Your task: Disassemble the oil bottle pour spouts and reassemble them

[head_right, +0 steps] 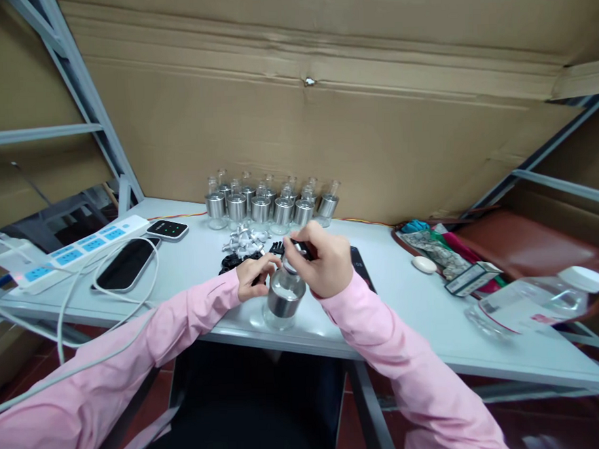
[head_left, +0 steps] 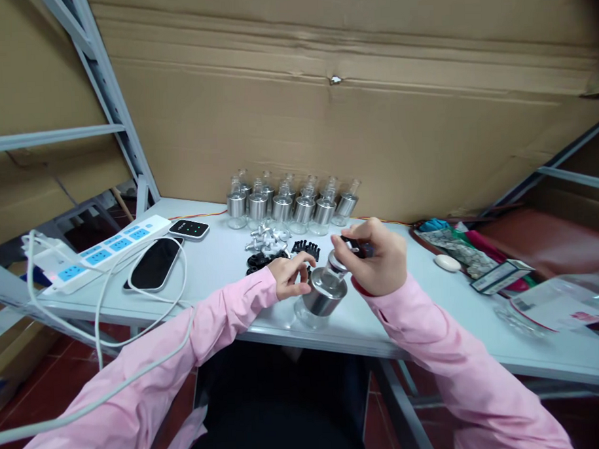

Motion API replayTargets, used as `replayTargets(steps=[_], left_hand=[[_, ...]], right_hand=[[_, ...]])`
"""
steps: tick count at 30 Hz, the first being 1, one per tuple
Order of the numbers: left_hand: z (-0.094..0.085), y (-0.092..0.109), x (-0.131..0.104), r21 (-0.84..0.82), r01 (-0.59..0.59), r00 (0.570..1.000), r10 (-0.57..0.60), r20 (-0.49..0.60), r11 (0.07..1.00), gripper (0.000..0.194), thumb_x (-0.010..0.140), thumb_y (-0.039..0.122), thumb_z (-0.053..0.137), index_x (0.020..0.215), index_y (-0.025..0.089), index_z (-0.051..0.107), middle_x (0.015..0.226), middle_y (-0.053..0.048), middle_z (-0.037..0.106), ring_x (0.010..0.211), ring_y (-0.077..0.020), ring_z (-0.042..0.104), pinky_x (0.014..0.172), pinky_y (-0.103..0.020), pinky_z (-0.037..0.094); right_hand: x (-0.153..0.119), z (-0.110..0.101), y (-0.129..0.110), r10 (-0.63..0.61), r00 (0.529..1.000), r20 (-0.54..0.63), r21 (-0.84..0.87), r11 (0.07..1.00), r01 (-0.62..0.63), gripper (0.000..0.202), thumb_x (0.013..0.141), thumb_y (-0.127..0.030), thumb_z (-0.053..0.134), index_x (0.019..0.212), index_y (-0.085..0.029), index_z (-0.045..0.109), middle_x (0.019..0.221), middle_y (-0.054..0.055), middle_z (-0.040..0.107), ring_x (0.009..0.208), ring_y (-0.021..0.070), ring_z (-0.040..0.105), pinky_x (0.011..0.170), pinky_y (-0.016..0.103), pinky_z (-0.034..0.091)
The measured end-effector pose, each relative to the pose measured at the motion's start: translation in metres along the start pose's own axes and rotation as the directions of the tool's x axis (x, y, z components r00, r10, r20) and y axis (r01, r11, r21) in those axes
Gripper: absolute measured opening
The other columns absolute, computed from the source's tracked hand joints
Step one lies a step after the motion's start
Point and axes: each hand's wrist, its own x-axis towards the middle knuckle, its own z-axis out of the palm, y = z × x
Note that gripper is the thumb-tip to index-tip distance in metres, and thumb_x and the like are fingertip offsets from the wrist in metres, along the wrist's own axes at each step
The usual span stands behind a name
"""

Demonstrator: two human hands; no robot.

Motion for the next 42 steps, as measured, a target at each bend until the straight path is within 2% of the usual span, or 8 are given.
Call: replayTargets(steps=[5, 9, 15, 21, 25, 30, 38, 42], left_hand=[[0.004, -0.005, 0.0, 0.041, 0.026, 0.999, -0.025, -0.029, 0.999, 0.059, 0.082, 0.069, 0.026, 0.105, 0.017, 0.043, 0.068, 0.003, 0.057, 0.051, -0.01, 0.051, 0.057, -0.021, 0.04], [0.004, -0.006, 0.0, 0.076, 0.046, 0.999, -0.044, -0.031, 0.996, 0.057, 0.083, 0.066, 0.024, 0.104, 0.018, 0.044, 0.066, 0.003, 0.056, 0.055, -0.0103, 0.051, 0.06, -0.021, 0.04], [0.003, -0.005, -0.001, 0.097, 0.04, 0.999, -0.036, -0.04, 0.994, 0.057, 0.085, 0.065, 0.02, 0.105, 0.017, 0.045, 0.065, 0.003, 0.055, 0.057, -0.0108, 0.051, 0.062, -0.022, 0.041], [0.003, -0.003, 0.0, 0.115, 0.041, 0.997, -0.033, -0.07, 0.993, 0.058, 0.086, 0.063, 0.017, 0.104, 0.016, 0.045, 0.064, 0.002, 0.056, 0.059, -0.012, 0.052, 0.065, -0.024, 0.042], [0.003, -0.003, 0.0, 0.11, 0.053, 0.996, -0.045, -0.072, 0.993, 0.058, 0.086, 0.063, 0.016, 0.104, 0.016, 0.046, 0.063, 0.002, 0.056, 0.06, -0.0122, 0.053, 0.067, -0.024, 0.043], [0.002, -0.003, -0.001, 0.11, 0.028, 0.997, -0.02, -0.076, 0.994, 0.056, 0.087, 0.061, 0.017, 0.101, 0.016, 0.047, 0.06, 0.002, 0.055, 0.059, -0.0121, 0.054, 0.067, -0.024, 0.044], [0.004, -0.005, -0.003, 0.109, -0.041, 0.985, 0.058, -0.16, 0.993, 0.045, 0.09, 0.053, 0.021, 0.094, 0.016, 0.048, 0.053, 0.004, 0.052, 0.053, -0.0116, 0.051, 0.063, -0.024, 0.043], [0.006, -0.002, -0.003, 0.114, -0.052, 0.949, 0.085, -0.302, 0.992, 0.039, 0.09, 0.05, 0.023, 0.091, 0.018, 0.045, 0.054, 0.004, 0.051, 0.05, -0.0109, 0.047, 0.059, -0.024, 0.041]], right_hand=[[-0.002, -0.021, 0.023, -0.013, 1.0, 0.021, -0.105, 0.994, 0.015, 0.017, 0.075, -0.024, 0.06, 0.066, -0.023, 0.045, 0.056, -0.001, 0.058, 0.039, 0.0106, 0.045, 0.04, 0.025, 0.039], [-0.001, -0.019, 0.061, 0.067, 0.998, -0.017, -0.246, 0.967, -0.069, 0.018, 0.075, -0.034, 0.059, 0.068, -0.022, 0.048, 0.059, 0.001, 0.061, 0.043, 0.0125, 0.05, 0.043, 0.026, 0.039], [-0.002, -0.001, 0.118, 0.227, 0.971, 0.074, -0.415, 0.892, -0.177, 0.053, 0.069, -0.053, 0.061, 0.107, -0.016, 0.053, 0.074, 0.005, 0.063, 0.06, 0.0201, 0.061, 0.055, 0.03, 0.045], [0.002, 0.009, 0.142, 0.316, 0.941, 0.122, -0.52, 0.828, -0.21, 0.058, 0.076, -0.036, 0.057, 0.128, -0.017, 0.042, 0.11, 0.016, 0.053, 0.088, 0.027, 0.06, 0.068, 0.038, 0.048], [0.006, 0.022, 0.157, 0.388, 0.921, 0.027, -0.463, 0.822, -0.332, 0.052, 0.075, -0.026, 0.055, 0.125, -0.019, 0.043, 0.111, 0.015, 0.05, 0.09, 0.0258, 0.059, 0.074, 0.04, 0.047], [0.01, 0.033, 0.177, 0.457, 0.889, -0.039, -0.394, 0.81, -0.433, 0.032, 0.073, -0.022, 0.051, 0.105, -0.02, 0.049, 0.108, 0.01, 0.051, 0.088, 0.0226, 0.057, 0.079, 0.041, 0.046], [0.004, 0.033, 0.199, 0.389, 0.921, -0.015, -0.417, 0.835, -0.36, 0.03, 0.068, -0.017, 0.051, 0.099, -0.016, 0.051, 0.128, 0.017, 0.041, 0.119, 0.0279, 0.04, 0.098, 0.047, 0.035], [-0.004, 0.031, 0.193, 0.383, 0.924, 0.01, -0.436, 0.833, -0.341, 0.036, 0.067, -0.018, 0.053, 0.103, -0.018, 0.05, 0.132, 0.017, 0.034, 0.122, 0.0319, 0.036, 0.097, 0.053, 0.034]])
